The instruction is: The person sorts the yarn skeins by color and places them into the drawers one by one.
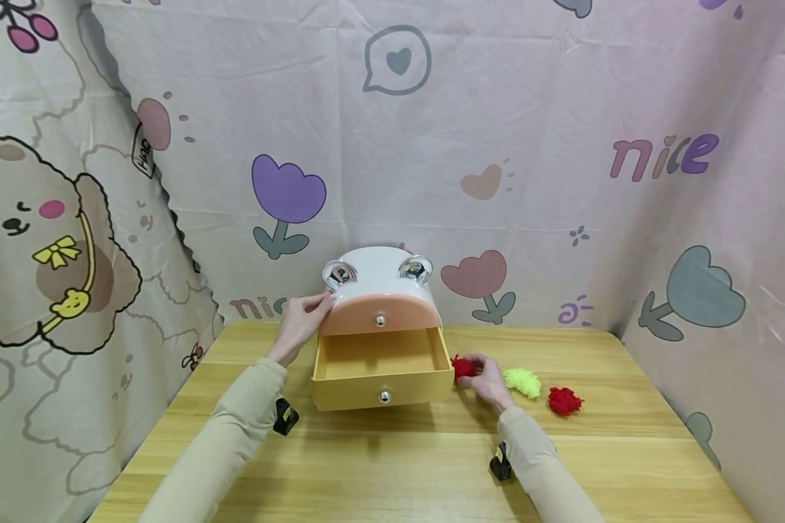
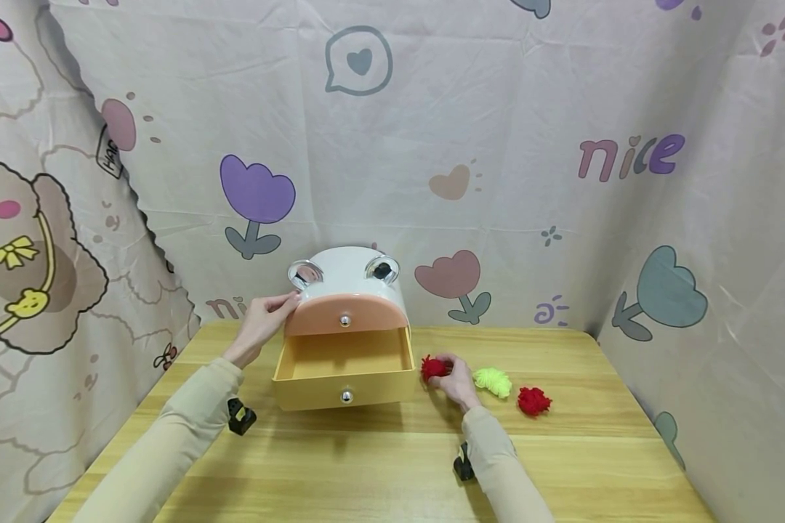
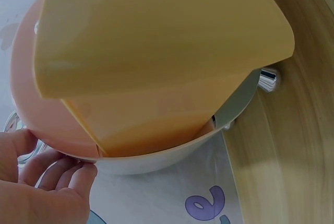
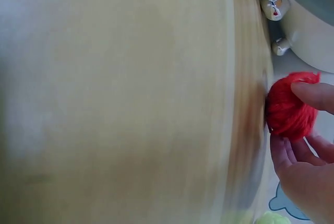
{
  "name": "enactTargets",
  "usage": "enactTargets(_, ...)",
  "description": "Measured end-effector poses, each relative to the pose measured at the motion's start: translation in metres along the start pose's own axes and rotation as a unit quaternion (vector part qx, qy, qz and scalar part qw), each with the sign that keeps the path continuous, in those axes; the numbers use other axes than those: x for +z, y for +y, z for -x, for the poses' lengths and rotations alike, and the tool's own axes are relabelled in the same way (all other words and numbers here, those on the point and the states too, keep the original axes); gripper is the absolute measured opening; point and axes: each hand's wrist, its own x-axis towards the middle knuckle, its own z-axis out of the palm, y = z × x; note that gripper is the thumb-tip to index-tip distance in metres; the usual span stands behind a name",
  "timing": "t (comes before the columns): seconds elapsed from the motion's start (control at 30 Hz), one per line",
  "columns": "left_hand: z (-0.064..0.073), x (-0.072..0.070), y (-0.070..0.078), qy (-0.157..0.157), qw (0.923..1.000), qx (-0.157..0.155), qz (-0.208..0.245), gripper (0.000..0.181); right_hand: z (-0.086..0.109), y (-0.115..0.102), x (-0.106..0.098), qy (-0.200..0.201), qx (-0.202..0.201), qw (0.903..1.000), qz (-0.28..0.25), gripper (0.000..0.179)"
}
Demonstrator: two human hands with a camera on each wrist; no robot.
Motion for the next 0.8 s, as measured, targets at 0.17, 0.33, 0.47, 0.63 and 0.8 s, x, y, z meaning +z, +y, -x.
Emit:
enactTargets(0.17,0.003,0.000,0.003,0.009,0.9999,0.011,-0.004,0.049,0.001,0.000,-0.002,0.006,-0.006,1.0000,-0.001,0.055)
enactTargets(0.33,0.002,0.000,0.001,0.001,1.0000,0.006,0.002,0.048,0.001,-0.002,-0.003,0.015,-0.009,0.9999,0.000,0.052)
enactTargets(0.47,0.000,-0.001,0.000,-0.003,1.0000,0.002,0.002,0.046,0.000,-0.007,-0.006,0.019,-0.007,0.9997,-0.013,0.051)
enactTargets(0.63,0.000,0.000,0.000,0.001,1.0000,-0.001,0.000,0.046,0.000,-0.019,-0.013,0.016,-0.017,0.9990,-0.037,0.051)
enactTargets(0.8,0.000,0.001,0.000,0.000,1.0000,-0.002,0.005,0.046,0.001,-0.036,-0.021,0.011,-0.030,0.9979,-0.055,0.052)
